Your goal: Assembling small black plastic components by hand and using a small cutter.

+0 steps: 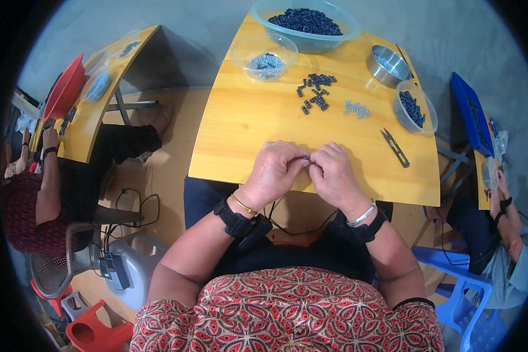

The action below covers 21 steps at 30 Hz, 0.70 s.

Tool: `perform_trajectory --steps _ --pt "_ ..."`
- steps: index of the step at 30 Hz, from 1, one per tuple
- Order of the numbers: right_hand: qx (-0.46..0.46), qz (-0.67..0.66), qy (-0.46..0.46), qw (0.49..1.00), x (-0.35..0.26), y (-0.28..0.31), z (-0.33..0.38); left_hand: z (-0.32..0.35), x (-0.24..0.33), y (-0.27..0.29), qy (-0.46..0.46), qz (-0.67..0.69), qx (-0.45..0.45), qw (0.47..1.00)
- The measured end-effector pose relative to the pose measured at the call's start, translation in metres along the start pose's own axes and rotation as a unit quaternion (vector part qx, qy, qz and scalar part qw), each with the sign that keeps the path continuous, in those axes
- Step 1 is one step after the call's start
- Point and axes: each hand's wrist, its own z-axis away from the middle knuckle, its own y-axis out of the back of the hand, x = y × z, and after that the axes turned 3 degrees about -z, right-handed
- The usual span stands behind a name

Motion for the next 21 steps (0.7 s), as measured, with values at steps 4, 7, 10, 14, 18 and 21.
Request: perform_trajectory --steps 4,7,10,14,18,21 --pt "-0.007 0.01 0.009 1.0 -0.001 0.005 -0.002 -0.003 0.003 0.002 -0.018 -0.034 -0.002 0.999" --pt "0.018 -0.117 -0.103 0.988 0.004 0.008 -0.006 -0.004 0.004 0.003 -0.033 -0.066 -0.015 0.997" --pt "0.128 -0.231 -0.191 0.946 -0.006 0.003 -0.033 -0.004 0.005 0.004 -0.034 -0.092 -0.025 0.995" --pt "0.166 -0.08 -0.08 0.98 0.014 -0.035 -0.045 0.003 0.005 0.002 -0.027 -0.122 -0.011 0.992" --pt "0.119 -0.031 -0.048 0.991 0.009 -0.036 -0.038 0.006 0.01 0.0 -0.034 -0.092 0.017 0.995" --pt "0.107 -0.017 -0.042 0.993 0.009 -0.034 -0.038 0.006 0.01 -0.003 -0.023 -0.109 0.019 0.994"
